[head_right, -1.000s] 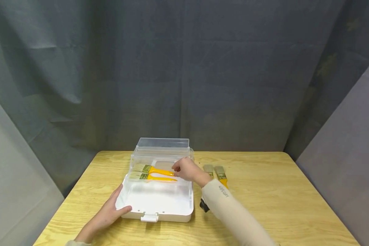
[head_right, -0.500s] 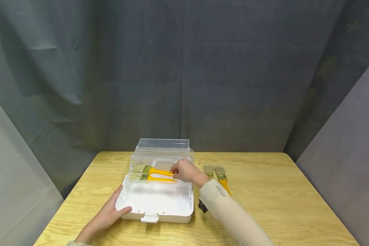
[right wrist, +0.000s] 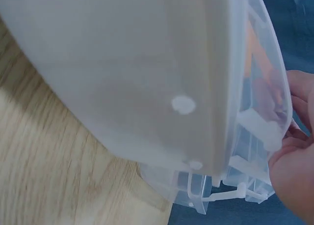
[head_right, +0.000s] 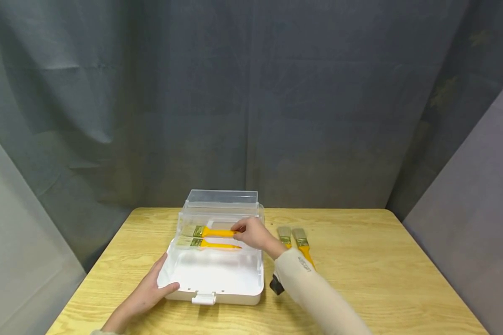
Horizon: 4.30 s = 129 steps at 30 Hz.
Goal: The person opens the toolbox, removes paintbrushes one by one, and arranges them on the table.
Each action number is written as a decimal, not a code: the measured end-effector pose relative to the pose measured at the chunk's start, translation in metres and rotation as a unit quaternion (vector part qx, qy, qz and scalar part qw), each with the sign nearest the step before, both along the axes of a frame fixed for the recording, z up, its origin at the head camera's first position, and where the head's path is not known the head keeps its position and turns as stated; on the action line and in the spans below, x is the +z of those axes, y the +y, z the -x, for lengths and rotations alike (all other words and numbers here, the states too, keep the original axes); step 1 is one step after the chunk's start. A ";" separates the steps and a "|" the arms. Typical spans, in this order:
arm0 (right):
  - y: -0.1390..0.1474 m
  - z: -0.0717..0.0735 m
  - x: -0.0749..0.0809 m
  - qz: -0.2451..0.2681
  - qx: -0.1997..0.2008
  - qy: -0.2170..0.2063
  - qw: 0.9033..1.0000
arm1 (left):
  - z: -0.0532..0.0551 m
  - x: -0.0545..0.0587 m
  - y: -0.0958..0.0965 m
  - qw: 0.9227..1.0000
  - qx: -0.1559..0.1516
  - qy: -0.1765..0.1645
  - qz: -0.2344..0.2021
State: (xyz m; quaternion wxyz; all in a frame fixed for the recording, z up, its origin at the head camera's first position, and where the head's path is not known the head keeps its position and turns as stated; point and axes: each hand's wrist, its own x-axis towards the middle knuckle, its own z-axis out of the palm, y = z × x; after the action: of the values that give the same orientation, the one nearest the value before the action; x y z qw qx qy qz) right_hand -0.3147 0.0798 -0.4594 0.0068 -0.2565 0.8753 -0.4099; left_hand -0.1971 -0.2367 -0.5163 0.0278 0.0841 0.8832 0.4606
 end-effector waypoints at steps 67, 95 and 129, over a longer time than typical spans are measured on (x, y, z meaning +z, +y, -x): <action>0.241 -0.038 -0.019 0.549 0.037 -0.264 0.792 | -0.001 0.001 -0.002 1.000 -0.005 0.014 -0.014; 0.341 -0.054 -0.057 0.567 -0.089 -0.300 0.762 | 0.000 0.001 -0.002 1.000 -0.003 0.011 -0.007; 0.279 -0.054 -0.065 0.213 -0.045 -0.401 0.890 | 0.000 0.000 -0.002 1.000 -0.006 0.023 -0.007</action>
State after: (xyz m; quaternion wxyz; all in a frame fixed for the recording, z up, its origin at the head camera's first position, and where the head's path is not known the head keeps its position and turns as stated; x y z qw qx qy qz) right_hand -0.2607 0.3589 -0.5241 0.2842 -0.0258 0.7001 -0.6545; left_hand -0.1967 -0.2390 -0.5161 0.0094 0.1002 0.8798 0.4646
